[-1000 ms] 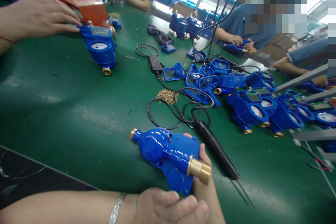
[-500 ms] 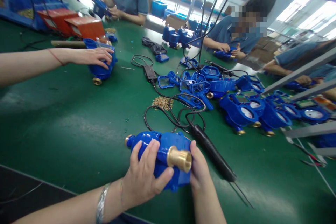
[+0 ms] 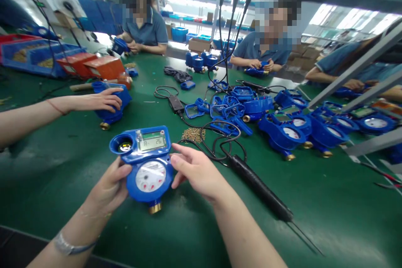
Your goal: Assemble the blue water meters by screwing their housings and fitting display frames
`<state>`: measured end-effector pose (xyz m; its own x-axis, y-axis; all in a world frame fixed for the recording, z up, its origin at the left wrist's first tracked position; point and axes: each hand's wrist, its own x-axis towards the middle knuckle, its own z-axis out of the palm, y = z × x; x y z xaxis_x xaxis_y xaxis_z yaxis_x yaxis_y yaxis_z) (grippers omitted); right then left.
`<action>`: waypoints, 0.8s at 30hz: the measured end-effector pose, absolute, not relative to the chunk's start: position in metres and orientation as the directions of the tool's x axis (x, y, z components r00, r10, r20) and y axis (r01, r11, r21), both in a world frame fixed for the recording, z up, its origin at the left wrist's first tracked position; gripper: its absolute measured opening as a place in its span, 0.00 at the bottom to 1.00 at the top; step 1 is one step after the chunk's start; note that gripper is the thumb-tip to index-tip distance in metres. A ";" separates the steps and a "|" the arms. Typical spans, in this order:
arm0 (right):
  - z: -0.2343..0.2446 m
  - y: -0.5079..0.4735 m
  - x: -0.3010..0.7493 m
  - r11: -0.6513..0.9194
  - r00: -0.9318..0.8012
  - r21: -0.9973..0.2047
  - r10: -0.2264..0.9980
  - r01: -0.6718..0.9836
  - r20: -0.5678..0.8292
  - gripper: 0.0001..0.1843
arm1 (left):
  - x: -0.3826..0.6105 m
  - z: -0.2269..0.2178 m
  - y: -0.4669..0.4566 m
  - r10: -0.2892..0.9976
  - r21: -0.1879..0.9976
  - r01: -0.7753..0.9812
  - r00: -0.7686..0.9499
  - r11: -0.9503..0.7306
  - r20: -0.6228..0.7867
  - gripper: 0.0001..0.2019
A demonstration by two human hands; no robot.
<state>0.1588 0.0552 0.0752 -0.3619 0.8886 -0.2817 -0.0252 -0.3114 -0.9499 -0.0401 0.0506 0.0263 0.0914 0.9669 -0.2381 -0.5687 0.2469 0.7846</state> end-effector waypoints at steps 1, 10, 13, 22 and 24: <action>0.072 0.056 0.155 -0.334 -0.362 -0.942 0.882 -0.029 -0.302 0.32 | -0.047 0.026 0.054 0.959 0.765 -0.582 0.112 0.276 -0.261 0.41; 0.043 0.045 0.146 -0.444 -0.370 -0.895 0.840 -0.048 -0.397 0.26 | -0.094 0.016 0.070 0.896 0.771 -0.466 0.129 0.433 -0.425 0.35; 0.040 0.043 0.148 -0.447 -0.363 -0.893 0.842 -0.054 -0.399 0.24 | -0.097 0.012 0.065 0.892 0.775 -0.456 0.107 0.437 -0.439 0.28; 0.036 0.027 0.175 -0.454 -0.307 -0.890 0.853 -0.043 -0.421 0.26 | -0.086 0.008 0.047 0.884 0.814 -0.398 -0.013 0.424 -0.467 0.02; 0.039 0.021 0.187 -0.446 -0.264 -0.894 0.869 -0.052 -0.418 0.26 | -0.095 0.010 0.059 0.876 0.817 -0.391 -0.052 0.423 -0.479 0.03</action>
